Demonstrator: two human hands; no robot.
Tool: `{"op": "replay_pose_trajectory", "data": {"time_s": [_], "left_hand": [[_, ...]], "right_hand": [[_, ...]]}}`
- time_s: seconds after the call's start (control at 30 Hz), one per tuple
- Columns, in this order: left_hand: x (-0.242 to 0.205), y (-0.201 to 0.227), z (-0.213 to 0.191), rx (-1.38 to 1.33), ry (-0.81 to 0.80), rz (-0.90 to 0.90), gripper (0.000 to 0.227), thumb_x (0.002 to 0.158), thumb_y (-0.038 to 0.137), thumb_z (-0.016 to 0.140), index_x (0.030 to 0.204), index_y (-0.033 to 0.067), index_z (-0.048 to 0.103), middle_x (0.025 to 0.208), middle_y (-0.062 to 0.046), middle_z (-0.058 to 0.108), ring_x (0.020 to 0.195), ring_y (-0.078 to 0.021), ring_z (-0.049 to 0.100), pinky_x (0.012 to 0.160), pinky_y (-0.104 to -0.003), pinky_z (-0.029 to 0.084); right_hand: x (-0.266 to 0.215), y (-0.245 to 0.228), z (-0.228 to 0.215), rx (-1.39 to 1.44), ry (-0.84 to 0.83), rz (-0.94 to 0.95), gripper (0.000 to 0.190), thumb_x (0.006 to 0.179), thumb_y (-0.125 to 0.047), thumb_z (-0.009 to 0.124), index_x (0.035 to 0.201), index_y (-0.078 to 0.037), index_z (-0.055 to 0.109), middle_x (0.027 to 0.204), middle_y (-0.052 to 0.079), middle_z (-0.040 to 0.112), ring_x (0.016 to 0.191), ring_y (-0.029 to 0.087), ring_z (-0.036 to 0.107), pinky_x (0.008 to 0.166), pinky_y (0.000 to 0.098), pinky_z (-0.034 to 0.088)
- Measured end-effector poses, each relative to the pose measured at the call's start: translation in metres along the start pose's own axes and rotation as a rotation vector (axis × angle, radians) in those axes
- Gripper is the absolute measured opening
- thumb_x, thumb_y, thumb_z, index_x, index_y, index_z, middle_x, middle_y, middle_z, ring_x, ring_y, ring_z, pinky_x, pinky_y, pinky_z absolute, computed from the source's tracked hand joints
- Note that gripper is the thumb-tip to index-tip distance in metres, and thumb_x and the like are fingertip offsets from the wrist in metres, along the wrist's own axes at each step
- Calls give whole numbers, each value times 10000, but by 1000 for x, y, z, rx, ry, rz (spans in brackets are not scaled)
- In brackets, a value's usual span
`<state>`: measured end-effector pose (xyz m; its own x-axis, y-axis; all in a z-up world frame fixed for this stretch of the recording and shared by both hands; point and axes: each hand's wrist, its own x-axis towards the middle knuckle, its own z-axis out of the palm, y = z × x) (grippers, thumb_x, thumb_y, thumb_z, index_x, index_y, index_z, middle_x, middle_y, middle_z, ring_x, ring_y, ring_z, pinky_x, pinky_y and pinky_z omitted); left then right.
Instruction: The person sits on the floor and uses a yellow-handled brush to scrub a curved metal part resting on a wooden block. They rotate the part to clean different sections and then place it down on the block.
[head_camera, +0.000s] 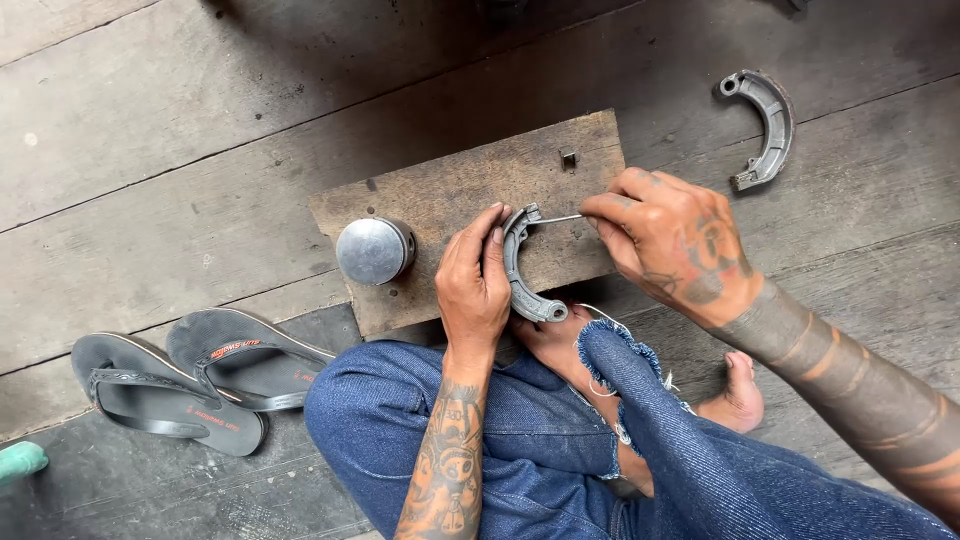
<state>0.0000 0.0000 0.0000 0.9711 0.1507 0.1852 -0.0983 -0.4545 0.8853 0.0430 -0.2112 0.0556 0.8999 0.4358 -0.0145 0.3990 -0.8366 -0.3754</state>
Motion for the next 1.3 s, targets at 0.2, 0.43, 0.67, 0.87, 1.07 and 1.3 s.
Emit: {"op": "replay_pose_trajectory", "data": {"time_s": [0.2,0.43,0.67,0.87,1.07,1.3], "left_hand": [[-1,-1,1,24,13,9,213,1035,79,579,1214,69,694,1085,-102,774,989,-311,738,885,-434,566],[-3,-6,2,20,25,0,217,1036,84,581,1222,73,692,1095,-105,771,999,-315,737,888,-435,568],[-2,-3,4,35,44,-9,207,1029,90,592,1207,75,698,1091,-100,771,997,-317,737,887,-432,571],[-2,-3,3,34,41,-7,208,1029,98,591,1206,79,699,1094,-99,769,1007,-318,735,895,-434,569],[0,-4,0,29,16,-2,221,1035,103,581,1224,80,691,1104,-105,765,1016,-329,730,904,-444,565],[-1,0,0,37,-23,13,248,1032,189,613,1240,76,684,1116,-115,753,1024,-342,715,915,-456,550]], "right_hand": [[-7,-9,8,-69,83,43,127,990,-206,637,1020,-232,758,913,-33,664,814,169,697,686,294,569],[-11,-11,22,-88,131,66,140,1002,-212,634,1039,-244,766,902,-55,659,784,134,689,670,269,562],[-14,-12,32,165,114,69,155,1002,-176,614,1053,-183,761,897,21,681,831,253,721,695,369,586],[-17,-6,43,167,146,92,154,1014,-196,620,1079,-187,760,913,10,684,847,246,722,716,365,587],[-18,-6,43,138,168,66,149,1012,-173,621,1067,-189,759,906,6,676,840,238,722,716,357,584],[-10,12,20,142,213,61,135,1007,-149,667,1075,-166,782,895,25,691,836,259,715,753,365,556]]}}
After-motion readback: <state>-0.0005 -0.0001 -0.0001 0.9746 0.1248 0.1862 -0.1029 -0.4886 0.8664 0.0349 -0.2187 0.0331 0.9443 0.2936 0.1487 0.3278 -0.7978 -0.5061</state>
